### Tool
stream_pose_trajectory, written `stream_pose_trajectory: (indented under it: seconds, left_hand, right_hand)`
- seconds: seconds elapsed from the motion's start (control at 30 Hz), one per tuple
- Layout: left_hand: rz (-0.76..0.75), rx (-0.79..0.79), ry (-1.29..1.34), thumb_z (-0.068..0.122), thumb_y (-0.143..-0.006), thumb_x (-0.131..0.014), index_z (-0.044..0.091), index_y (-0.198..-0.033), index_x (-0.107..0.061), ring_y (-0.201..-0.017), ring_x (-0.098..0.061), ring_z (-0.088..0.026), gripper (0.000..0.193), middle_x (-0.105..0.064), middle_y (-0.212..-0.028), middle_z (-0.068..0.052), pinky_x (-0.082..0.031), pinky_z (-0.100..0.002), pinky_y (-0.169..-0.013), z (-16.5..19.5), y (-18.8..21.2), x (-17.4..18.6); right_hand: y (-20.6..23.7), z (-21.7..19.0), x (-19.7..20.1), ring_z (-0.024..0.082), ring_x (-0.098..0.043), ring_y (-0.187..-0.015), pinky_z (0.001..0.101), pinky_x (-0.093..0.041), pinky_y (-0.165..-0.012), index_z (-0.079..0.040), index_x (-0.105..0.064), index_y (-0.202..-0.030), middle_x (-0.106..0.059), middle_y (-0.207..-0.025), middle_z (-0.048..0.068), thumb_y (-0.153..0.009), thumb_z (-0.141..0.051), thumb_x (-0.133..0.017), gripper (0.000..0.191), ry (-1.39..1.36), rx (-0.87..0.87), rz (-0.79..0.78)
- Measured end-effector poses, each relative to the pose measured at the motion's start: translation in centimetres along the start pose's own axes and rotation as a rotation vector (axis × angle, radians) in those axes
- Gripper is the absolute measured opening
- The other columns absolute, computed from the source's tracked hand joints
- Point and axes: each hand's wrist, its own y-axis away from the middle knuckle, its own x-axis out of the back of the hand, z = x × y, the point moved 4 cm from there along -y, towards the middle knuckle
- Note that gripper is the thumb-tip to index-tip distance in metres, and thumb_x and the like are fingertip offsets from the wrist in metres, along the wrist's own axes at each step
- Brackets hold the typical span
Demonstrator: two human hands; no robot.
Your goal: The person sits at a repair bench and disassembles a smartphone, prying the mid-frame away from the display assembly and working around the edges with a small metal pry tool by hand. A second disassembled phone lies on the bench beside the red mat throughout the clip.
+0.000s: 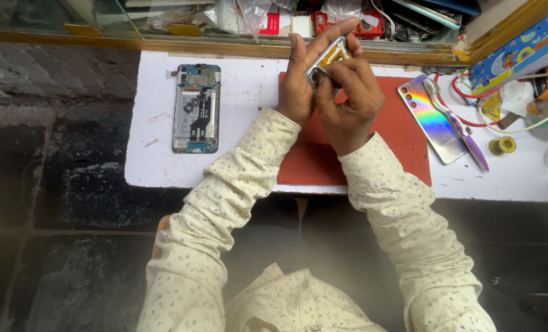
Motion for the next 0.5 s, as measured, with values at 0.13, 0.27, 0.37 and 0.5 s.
stream_pose_trajectory:
  seconds: [0.13,0.27,0.37,0.5]
  left_hand:
    - [-0.013,0.012,0.066,0.079,-0.103,-0.027,0.0,-0.156,-0.04,-0.113,-0.055,-0.017,0.096,-0.056,-0.126,-0.008,-0.049,-0.031,-0.103,-0.2,-0.07,0.12]
    - [-0.019,0.004,0.057,0.079,-0.104,-0.026,0.0,-0.156,-0.04,-0.114,-0.056,-0.017,0.096,-0.057,-0.125,-0.009,-0.048,-0.029,-0.106,-0.19,-0.1,0.16]
    - [0.003,0.027,0.078,0.078,-0.103,-0.026,0.0,-0.156,-0.039,-0.113,-0.056,-0.017,0.096,-0.057,-0.126,-0.008,-0.049,-0.03,-0.103,-0.19,-0.04,0.21]
    - [0.004,0.042,0.069,0.079,-0.101,-0.025,0.0,-0.156,-0.039,-0.113,-0.055,-0.017,0.096,-0.057,-0.125,-0.008,-0.048,-0.029,-0.101,-0.15,0.13,0.21]
  right_hand:
    - [-0.5,0.27,0.17,0.015,-0.067,-0.08,0.0267,-0.056,-0.074,0.006,-0.069,-0.106,-0.064,-0.1,0.009,-0.098,0.012,-0.068,0.009,0.028,-0.028,0.05]
    - [-0.46,-0.32,-0.04,0.017,-0.065,-0.076,0.0401,-0.054,-0.091,0.007,-0.068,-0.101,-0.063,-0.094,0.01,-0.092,0.013,-0.067,0.011,0.068,0.084,0.036]
    - [-0.55,0.05,0.05,0.016,-0.066,-0.077,0.0341,-0.055,-0.083,0.006,-0.069,-0.103,-0.064,-0.096,0.01,-0.095,0.012,-0.068,0.01,0.06,0.001,0.044]
    - [-0.41,0.03,0.08,0.016,-0.066,-0.079,0.0286,-0.056,-0.074,0.005,-0.069,-0.106,-0.066,-0.101,0.01,-0.095,0.011,-0.069,0.012,0.024,-0.027,0.028]
